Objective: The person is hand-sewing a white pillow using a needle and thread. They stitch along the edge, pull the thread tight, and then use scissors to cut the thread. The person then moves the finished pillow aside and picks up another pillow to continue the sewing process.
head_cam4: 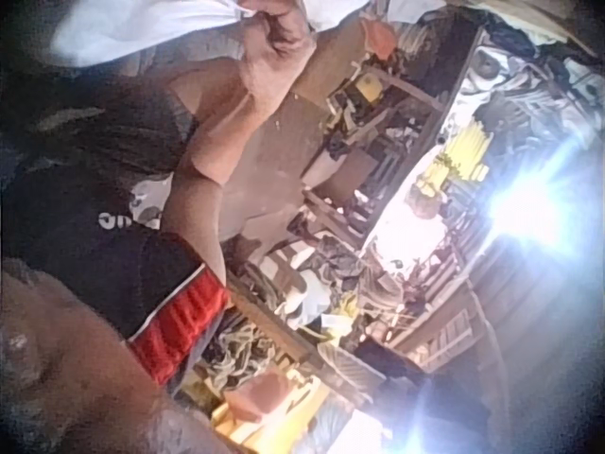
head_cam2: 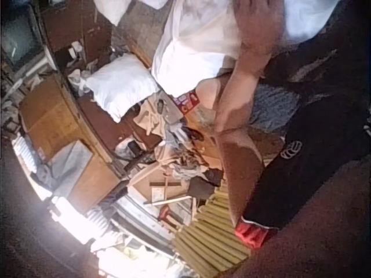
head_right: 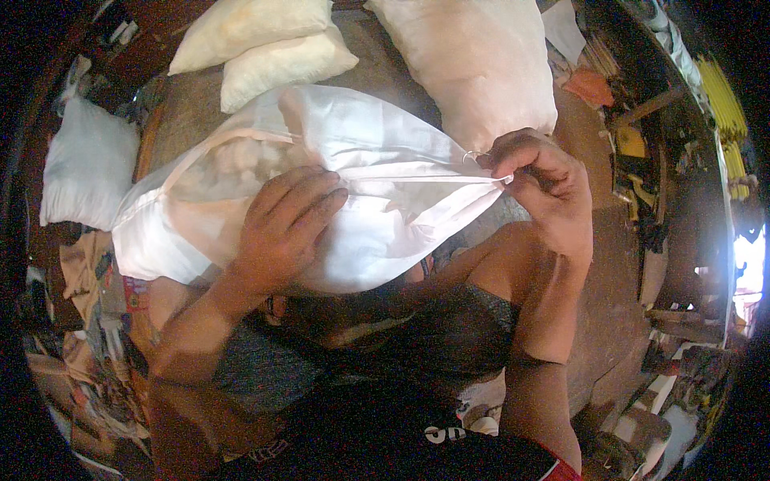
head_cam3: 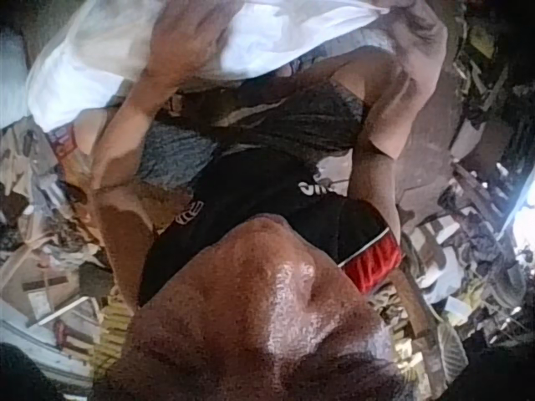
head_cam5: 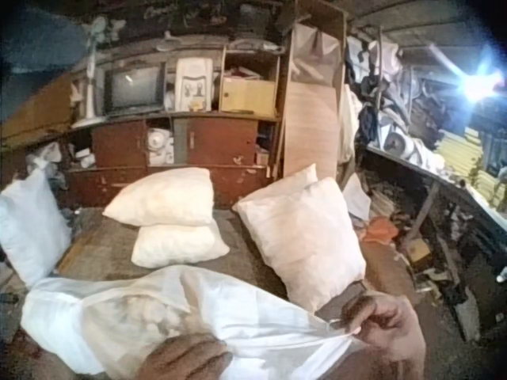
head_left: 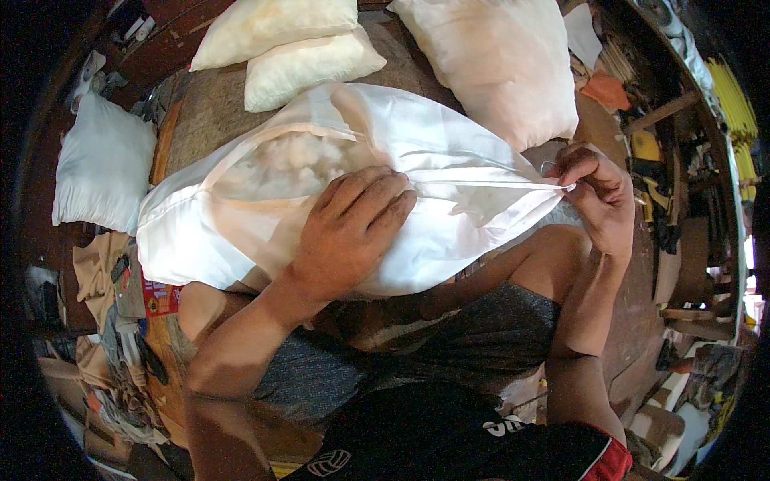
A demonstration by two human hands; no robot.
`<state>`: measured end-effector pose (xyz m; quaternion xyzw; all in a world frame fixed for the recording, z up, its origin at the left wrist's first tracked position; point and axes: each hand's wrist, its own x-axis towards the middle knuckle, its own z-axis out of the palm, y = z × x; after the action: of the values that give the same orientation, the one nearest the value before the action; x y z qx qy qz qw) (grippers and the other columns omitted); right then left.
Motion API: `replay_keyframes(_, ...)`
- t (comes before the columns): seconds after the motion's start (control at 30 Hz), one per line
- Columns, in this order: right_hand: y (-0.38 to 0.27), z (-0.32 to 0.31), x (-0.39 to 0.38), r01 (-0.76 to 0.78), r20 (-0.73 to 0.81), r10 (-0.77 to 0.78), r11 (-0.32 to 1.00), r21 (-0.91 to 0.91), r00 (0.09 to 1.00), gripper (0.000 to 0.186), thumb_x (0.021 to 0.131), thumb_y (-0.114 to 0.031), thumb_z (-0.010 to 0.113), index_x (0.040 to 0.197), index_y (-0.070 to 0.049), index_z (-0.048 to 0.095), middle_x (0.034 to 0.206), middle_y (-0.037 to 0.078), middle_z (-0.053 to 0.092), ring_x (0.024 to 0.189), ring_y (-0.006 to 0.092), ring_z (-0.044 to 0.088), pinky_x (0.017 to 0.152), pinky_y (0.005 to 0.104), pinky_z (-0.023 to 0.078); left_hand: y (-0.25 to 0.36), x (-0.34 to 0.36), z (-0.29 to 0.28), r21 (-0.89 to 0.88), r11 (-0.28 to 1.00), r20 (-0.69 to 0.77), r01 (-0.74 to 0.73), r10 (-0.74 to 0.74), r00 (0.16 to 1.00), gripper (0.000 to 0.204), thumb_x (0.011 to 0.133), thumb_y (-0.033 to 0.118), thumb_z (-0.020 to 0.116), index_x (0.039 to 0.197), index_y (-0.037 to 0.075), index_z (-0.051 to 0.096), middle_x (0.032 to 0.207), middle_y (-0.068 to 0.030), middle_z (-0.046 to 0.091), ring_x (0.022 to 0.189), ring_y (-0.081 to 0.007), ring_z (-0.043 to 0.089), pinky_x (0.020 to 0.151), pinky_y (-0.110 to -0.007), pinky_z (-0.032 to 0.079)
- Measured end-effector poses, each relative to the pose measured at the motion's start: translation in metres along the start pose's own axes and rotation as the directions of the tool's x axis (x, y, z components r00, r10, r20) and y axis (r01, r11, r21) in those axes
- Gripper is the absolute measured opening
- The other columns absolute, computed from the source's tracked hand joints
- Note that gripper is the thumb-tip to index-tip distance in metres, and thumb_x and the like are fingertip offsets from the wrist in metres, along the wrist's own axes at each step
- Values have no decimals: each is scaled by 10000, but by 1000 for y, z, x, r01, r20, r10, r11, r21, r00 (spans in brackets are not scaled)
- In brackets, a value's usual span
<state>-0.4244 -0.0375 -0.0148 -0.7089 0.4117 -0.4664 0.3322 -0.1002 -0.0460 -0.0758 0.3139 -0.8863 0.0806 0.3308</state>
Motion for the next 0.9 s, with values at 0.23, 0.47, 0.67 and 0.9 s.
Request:
replay_keyframes(0.23,1,-12,-9,-41,80,48,996,-84,996,212,675,106,538,793,-6,674,880,111,648,872,211,615,783,301,467,-4,3,4,-66,997,-84,47,-53,995,345,794,113,695,1128,41,653,1175,-90,635,1084,-291,600,938,-418,489)
replay_keyframes(0.47,-3,-18,-9,-87,366,168,970,-229,915,263,657,68,600,880,-1,720,934,133,688,928,264,651,848,354,487,-48,23,-28,200,950,-30,239,-238,971,297,893,111,620,1185,70,656,1219,-136,642,1097,-356,596,1006,-466,441)
replay_keyframes(0.67,7,-14,-9,-73,443,193,959,-274,876,266,804,-91,746,1040,25,707,1027,137,685,961,269,648,878,359,488,-57,15,-43,126,912,43,390,-397,917,234,898,122,641,1106,35,707,1097,-137,677,1040,-345,601,953,-433,452)
replay_keyframes(0.9,21,51,13,-73,18,87,922,-381,996,247,863,-149,731,1038,21,695,1003,177,683,951,296,664,851,347,503,-65,15,-45,85,893,-5,442,-444,896,212,887,77,642,1075,12,717,1027,-142,673,949,-346,606,862,-416,485)
